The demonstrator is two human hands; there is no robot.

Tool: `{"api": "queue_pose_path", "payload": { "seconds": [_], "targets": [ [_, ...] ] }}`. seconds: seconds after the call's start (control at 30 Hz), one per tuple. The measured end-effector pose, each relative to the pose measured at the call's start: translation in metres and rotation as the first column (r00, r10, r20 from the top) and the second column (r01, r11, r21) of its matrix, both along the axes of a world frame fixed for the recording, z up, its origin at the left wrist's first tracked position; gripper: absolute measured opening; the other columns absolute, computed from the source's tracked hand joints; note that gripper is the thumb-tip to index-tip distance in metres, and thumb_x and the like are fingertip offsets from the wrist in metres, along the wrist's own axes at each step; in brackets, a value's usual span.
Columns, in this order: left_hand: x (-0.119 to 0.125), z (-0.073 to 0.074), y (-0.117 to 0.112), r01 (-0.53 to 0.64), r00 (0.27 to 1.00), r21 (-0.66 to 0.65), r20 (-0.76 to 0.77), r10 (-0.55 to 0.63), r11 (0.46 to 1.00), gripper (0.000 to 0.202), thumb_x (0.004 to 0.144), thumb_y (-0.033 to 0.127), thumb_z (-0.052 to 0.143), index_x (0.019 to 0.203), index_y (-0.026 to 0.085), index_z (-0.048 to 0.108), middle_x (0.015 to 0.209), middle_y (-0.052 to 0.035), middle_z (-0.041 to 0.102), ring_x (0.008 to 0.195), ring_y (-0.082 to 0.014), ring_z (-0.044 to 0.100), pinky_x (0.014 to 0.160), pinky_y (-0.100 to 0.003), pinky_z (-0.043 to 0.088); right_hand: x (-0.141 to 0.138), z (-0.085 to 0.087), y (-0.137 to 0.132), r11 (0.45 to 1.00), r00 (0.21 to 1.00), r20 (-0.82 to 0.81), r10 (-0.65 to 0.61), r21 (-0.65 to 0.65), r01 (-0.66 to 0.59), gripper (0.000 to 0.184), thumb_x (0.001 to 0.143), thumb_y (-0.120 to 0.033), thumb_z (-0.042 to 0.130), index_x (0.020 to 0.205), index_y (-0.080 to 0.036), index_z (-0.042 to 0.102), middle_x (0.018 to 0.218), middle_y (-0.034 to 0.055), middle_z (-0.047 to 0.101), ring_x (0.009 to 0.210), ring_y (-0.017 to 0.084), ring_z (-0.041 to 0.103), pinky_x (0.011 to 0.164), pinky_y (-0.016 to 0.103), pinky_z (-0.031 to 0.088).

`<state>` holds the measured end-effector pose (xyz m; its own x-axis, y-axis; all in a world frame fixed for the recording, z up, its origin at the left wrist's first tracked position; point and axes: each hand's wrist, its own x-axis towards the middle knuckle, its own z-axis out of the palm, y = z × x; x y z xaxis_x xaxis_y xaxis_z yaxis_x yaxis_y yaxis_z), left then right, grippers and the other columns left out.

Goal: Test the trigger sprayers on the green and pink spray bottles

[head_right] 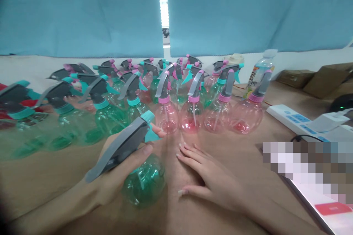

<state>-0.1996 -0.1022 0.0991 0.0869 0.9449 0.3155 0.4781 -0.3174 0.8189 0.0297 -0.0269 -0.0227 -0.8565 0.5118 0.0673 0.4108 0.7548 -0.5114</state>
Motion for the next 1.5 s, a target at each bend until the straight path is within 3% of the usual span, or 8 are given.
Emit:
{"api": "queue_pose_path", "payload": {
  "seconds": [0.1, 0.3, 0.5, 0.7, 0.87, 1.0, 1.5],
  "targets": [
    [0.000, 0.003, 0.000, 0.034, 0.999, 0.038, 0.013, -0.034, 0.999, 0.006, 0.083, 0.020, 0.053, 0.089, 0.021, 0.056, 0.086, -0.0018, 0.063, 0.076, -0.0176, 0.061, 0.075, -0.033, 0.052, 0.000, -0.001, 0.001, 1.000, 1.000, 0.005, 0.007, -0.004, -0.007, 0.080, 0.087, -0.062, 0.057, 0.152, -0.030, 0.025, 0.159, 0.0034, 0.022, 0.146, 0.029, 0.019, 0.116, 0.053, 0.023],
    [-0.001, 0.004, 0.001, 0.009, 0.997, 0.053, -0.081, -0.004, 0.999, 0.006, 0.086, 0.020, 0.049, 0.088, 0.018, 0.054, 0.085, -0.0022, 0.060, 0.077, -0.0176, 0.060, 0.069, -0.031, 0.049, 0.000, -0.002, 0.000, 1.000, 1.000, -0.029, 0.001, -0.023, -0.002, 0.079, 0.087, -0.060, 0.059, 0.152, -0.033, 0.024, 0.159, 0.0022, 0.023, 0.145, 0.031, 0.019, 0.116, 0.054, 0.022],
    [0.001, -0.002, 0.001, -0.041, 0.996, 0.073, -0.082, 0.047, 0.997, 0.012, 0.088, 0.026, 0.048, 0.098, 0.021, 0.052, 0.072, 0.0034, 0.052, 0.060, -0.0132, 0.052, 0.060, -0.028, 0.047, 0.000, -0.002, 0.000, 1.000, 1.000, -0.023, -0.009, -0.019, 0.009, 0.079, 0.086, -0.061, 0.059, 0.151, -0.032, 0.026, 0.159, 0.0027, 0.023, 0.145, 0.031, 0.020, 0.116, 0.054, 0.023],
    [0.006, -0.005, 0.001, -0.098, 0.994, 0.103, -0.034, 0.102, 0.990, 0.021, 0.085, 0.026, 0.050, 0.106, 0.023, 0.054, 0.074, 0.0033, 0.056, 0.059, -0.0140, 0.055, 0.056, -0.028, 0.045, 0.000, 0.000, 0.001, 1.000, 1.000, -0.007, -0.003, -0.017, 0.003, 0.079, 0.086, -0.062, 0.058, 0.151, -0.028, 0.029, 0.159, 0.0044, 0.022, 0.146, 0.030, 0.019, 0.117, 0.054, 0.022],
    [0.005, -0.007, 0.002, -0.085, 0.995, 0.105, -0.036, 0.089, 0.991, 0.012, 0.084, 0.025, 0.051, 0.095, 0.022, 0.052, 0.070, 0.0043, 0.052, 0.058, -0.0133, 0.053, 0.054, -0.027, 0.042, -0.001, 0.001, 0.000, 1.000, 1.000, -0.008, -0.001, -0.013, 0.001, 0.079, 0.086, -0.063, 0.057, 0.151, -0.028, 0.028, 0.159, 0.0048, 0.023, 0.145, 0.030, 0.020, 0.117, 0.054, 0.021],
    [0.004, -0.008, 0.004, -0.055, 0.998, 0.120, -0.029, 0.059, 0.991, 0.014, 0.084, 0.024, 0.051, 0.097, 0.020, 0.051, 0.069, 0.0052, 0.046, 0.055, -0.0114, 0.048, 0.053, -0.026, 0.040, -0.001, 0.001, 0.000, 1.000, 1.000, 0.001, 0.000, -0.009, 0.000, 0.079, 0.087, -0.064, 0.056, 0.151, -0.028, 0.028, 0.159, 0.0043, 0.022, 0.146, 0.030, 0.019, 0.116, 0.054, 0.022],
    [0.005, -0.009, 0.005, -0.048, 0.999, 0.104, -0.021, 0.050, 0.993, 0.008, 0.083, 0.023, 0.053, 0.089, 0.021, 0.048, 0.070, 0.0049, 0.049, 0.054, -0.0097, 0.046, 0.052, -0.024, 0.041, -0.001, -0.002, 0.002, 1.000, 1.000, -0.019, 0.009, -0.011, -0.009, 0.079, 0.086, -0.061, 0.058, 0.152, -0.031, 0.026, 0.160, 0.0029, 0.022, 0.146, 0.030, 0.019, 0.116, 0.054, 0.022]
  ]
}}
